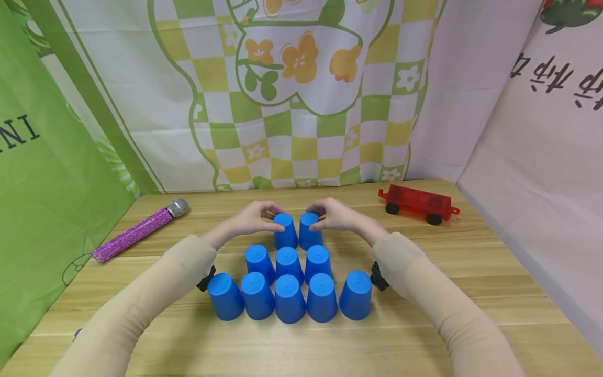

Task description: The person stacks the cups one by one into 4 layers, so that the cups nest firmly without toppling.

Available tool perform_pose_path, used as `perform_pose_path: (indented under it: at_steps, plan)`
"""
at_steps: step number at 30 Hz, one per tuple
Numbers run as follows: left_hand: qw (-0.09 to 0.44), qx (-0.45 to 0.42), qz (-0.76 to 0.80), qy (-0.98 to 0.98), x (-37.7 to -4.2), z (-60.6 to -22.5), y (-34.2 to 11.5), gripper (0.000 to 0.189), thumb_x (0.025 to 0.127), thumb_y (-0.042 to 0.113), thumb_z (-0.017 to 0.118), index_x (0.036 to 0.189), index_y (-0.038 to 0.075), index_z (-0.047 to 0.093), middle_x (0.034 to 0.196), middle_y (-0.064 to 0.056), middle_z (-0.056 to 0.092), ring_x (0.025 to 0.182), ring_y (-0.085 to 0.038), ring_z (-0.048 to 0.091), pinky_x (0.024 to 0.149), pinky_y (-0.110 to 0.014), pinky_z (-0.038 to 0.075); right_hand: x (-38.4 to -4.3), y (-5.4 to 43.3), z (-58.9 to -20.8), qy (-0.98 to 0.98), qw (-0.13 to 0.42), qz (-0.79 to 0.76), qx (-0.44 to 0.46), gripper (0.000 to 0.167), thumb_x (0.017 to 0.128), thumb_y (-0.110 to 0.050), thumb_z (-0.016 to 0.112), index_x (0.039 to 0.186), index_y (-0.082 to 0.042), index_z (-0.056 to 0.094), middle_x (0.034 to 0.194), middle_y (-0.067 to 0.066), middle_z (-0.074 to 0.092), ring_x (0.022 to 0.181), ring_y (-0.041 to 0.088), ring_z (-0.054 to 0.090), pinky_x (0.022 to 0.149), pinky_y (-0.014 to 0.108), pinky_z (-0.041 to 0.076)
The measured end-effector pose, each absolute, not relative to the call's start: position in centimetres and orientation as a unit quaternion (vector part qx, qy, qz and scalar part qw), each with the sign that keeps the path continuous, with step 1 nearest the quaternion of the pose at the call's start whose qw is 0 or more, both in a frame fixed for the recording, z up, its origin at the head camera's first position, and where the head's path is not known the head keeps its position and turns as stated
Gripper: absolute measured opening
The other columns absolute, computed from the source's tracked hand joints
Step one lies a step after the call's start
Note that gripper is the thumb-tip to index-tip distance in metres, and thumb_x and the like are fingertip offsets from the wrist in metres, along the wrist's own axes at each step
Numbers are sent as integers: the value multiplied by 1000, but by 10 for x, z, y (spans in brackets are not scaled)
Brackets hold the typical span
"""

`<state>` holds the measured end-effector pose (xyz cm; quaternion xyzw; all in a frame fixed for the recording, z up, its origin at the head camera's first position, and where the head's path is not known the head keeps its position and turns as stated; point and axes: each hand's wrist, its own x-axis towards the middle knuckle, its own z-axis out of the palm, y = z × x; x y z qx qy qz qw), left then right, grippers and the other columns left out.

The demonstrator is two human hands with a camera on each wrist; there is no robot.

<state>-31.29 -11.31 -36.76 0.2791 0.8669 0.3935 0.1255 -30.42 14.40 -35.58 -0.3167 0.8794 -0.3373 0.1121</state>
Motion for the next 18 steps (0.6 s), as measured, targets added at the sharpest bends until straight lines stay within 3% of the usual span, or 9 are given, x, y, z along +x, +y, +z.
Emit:
perform_pose_path:
  at_steps: [18]
  plan:
    - [135,285,386,867,-313,-363,-118,46,84,19,72,123,2,55,119,-14,61,111,-28,60,93,-35,53,-305,146,-353,880,119,-334,-316,50,85,-11,69,128,8,49,123,24,59,114,37,57,94,46,51]
